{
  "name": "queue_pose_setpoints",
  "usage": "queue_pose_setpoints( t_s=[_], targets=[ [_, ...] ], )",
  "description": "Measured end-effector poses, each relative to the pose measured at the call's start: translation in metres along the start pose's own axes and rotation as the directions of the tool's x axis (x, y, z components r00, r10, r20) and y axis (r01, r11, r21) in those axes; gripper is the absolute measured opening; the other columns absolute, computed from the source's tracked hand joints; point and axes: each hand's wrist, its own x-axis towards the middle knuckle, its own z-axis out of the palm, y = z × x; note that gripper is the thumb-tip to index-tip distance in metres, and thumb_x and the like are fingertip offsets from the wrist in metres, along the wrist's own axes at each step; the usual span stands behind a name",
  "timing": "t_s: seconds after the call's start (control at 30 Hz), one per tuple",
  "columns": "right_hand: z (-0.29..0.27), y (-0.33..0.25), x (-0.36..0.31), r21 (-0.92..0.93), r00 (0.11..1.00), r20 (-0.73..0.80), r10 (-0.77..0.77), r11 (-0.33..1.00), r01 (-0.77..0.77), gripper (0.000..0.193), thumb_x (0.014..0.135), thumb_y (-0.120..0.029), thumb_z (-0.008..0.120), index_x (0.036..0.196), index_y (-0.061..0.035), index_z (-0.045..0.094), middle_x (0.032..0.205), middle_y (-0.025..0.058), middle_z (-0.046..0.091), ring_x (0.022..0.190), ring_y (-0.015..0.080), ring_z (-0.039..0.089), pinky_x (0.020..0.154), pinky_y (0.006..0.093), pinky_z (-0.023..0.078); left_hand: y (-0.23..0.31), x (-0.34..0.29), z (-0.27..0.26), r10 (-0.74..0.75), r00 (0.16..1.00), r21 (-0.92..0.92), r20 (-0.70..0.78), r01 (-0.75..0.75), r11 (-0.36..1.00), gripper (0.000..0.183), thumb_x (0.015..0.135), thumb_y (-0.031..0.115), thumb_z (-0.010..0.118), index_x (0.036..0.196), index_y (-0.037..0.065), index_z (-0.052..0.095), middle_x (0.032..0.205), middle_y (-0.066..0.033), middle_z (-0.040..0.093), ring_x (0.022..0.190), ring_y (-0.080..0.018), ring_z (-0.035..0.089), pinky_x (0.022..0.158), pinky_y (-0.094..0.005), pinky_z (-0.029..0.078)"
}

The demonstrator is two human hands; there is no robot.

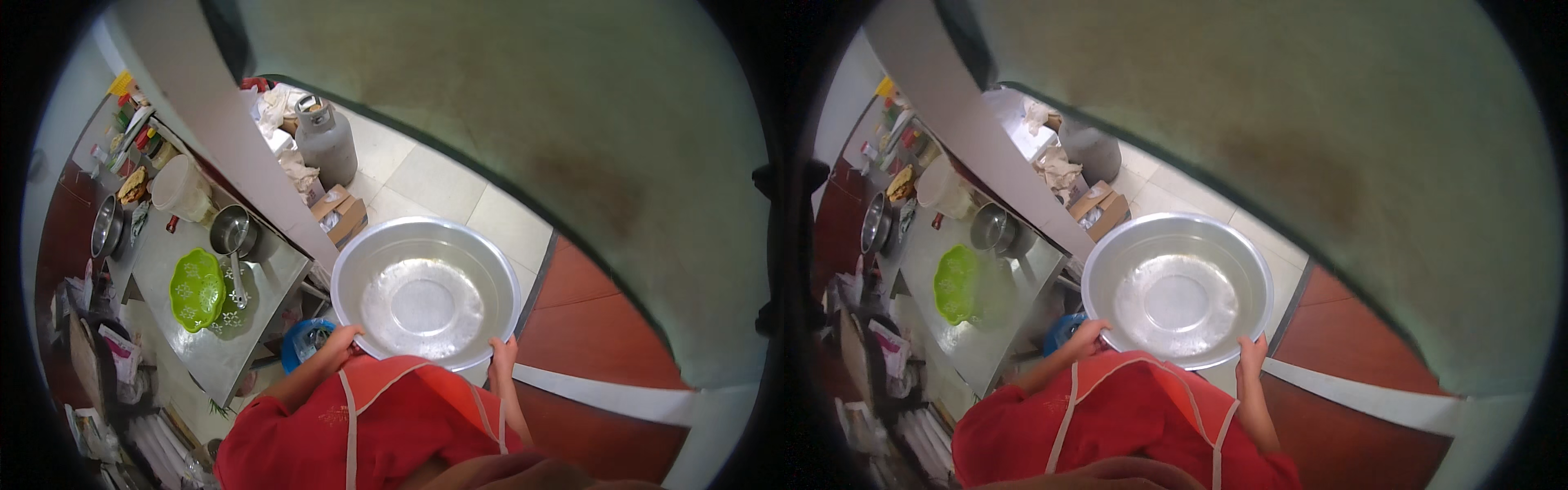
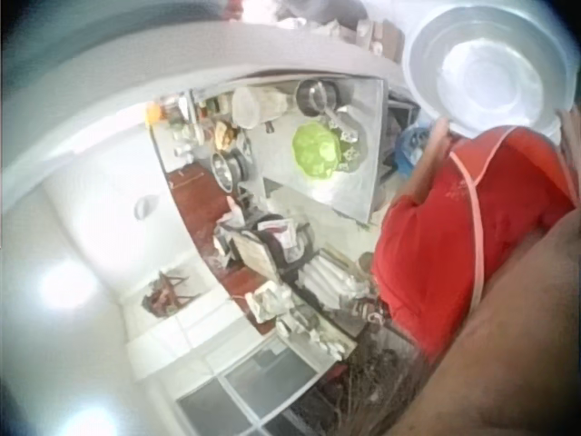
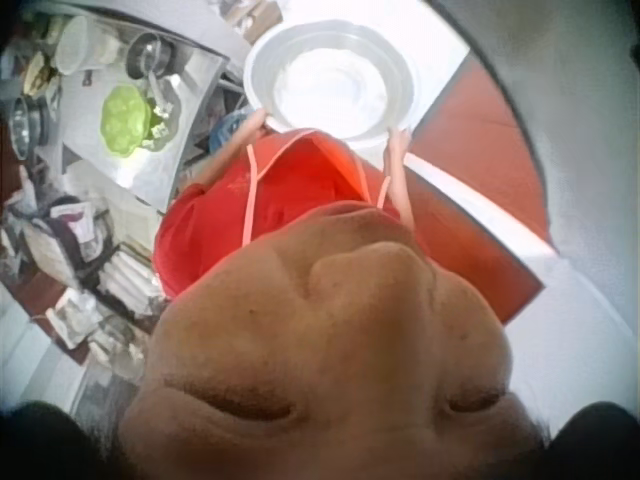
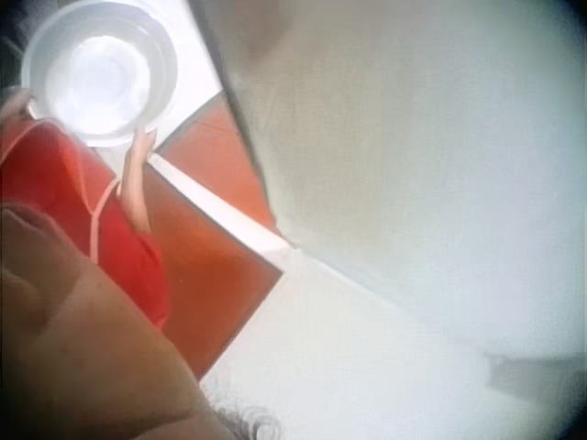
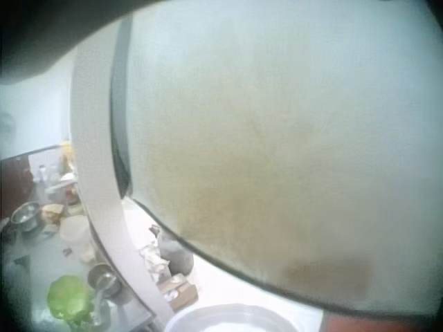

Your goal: The person retrieves a metal bowl and places it on a stool, then moves to a table with a steamer containing blocks of tofu. They pick up tofu blocks, place them on a wooden cutting board, and use a cleaver to slice the tofu into smaller pieces.

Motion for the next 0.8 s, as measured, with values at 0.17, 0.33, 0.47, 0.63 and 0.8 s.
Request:
queue_pose_setpoints(
  t_s=[0.17, 0.33, 0.47, 0.63, 0.8],
  targets=[
    [0.03, -0.016, 0.116, -0.037, 1.0, -0.01, -0.01, 0.999, 0.01, 0.038, 0.071, 0.005, 0.057, 0.109, 0.0022, 0.059, 0.097, 0.0082, 0.065, 0.086, 0.0175, 0.06, 0.078, 0.0294, 0.047, 0.06, 0.096, 0.046, -0.019, 0.999, 0.009, -0.04, 0.02, 1.0, 0.014, 0.082, 0.009, 0.06, 0.095, 0.004, 0.056, 0.071, -0.0056, 0.053, 0.063, -0.0163, 0.054, 0.066, -0.035, 0.052],
    [0.095, -0.072, 0.2, -0.013, 0.994, -0.096, -0.048, 0.999, 0.047, 0.04, 0.071, 0.005, 0.056, 0.111, 0.0024, 0.058, 0.099, 0.0082, 0.064, 0.087, 0.0182, 0.06, 0.079, 0.0298, 0.048, 0.162, 0.206, 0.113, 0.015, 0.994, -0.041, 0.111, -0.011, 0.999, 0.027, 0.09, 0.018, 0.051, 0.111, 0.001, 0.051, 0.094, -0.0135, 0.057, 0.084, -0.0277, 0.059, 0.07, -0.0467, 0.053],
    [0.158, -0.136, 0.256, 0.036, 0.981, -0.164, -0.106, 0.993, 0.113, 0.042, 0.071, 0.005, 0.055, 0.113, 0.0026, 0.057, 0.1, 0.0083, 0.064, 0.088, 0.0187, 0.061, 0.079, 0.0301, 0.048, 0.273, 0.249, 0.158, 0.037, 0.992, 0.117, 0.119, -0.051, 0.992, 0.021, 0.085, 0.016, 0.056, 0.102, 0.004, 0.053, 0.083, -0.0087, 0.053, 0.073, -0.0218, 0.054, 0.063, -0.0399, 0.049],
    [0.214, -0.189, 0.343, 0.103, 0.975, -0.191, -0.111, 0.986, 0.132, 0.044, 0.071, 0.005, 0.054, 0.115, 0.0029, 0.057, 0.102, 0.0084, 0.064, 0.09, 0.0193, 0.061, 0.08, 0.0305, 0.048, 0.38, 0.294, 0.206, 0.061, 0.996, 0.261, 0.061, -0.075, 0.962, 0.016, 0.078, 0.012, 0.063, 0.091, 0.006, 0.055, 0.069, -0.0028, 0.05, 0.06, -0.0144, 0.048, 0.055, -0.0315, 0.044],
    [0.264, -0.213, 0.495, 0.12, 0.997, -0.022, -0.071, 0.99, 0.073, 0.048, 0.073, 0.004, 0.056, 0.121, 0.0035, 0.058, 0.108, 0.0105, 0.065, 0.09, 0.0184, 0.063, 0.078, 0.0296, 0.051, 0.464, 0.375, 0.257, 0.055, 0.996, 0.221, -0.063, -0.04, 0.974, 0.013, 0.078, 0.013, 0.065, 0.087, 0.009, 0.056, 0.063, 0.0001, 0.046, 0.054, -0.0122, 0.046, 0.05, -0.0287, 0.04]
  ],
)
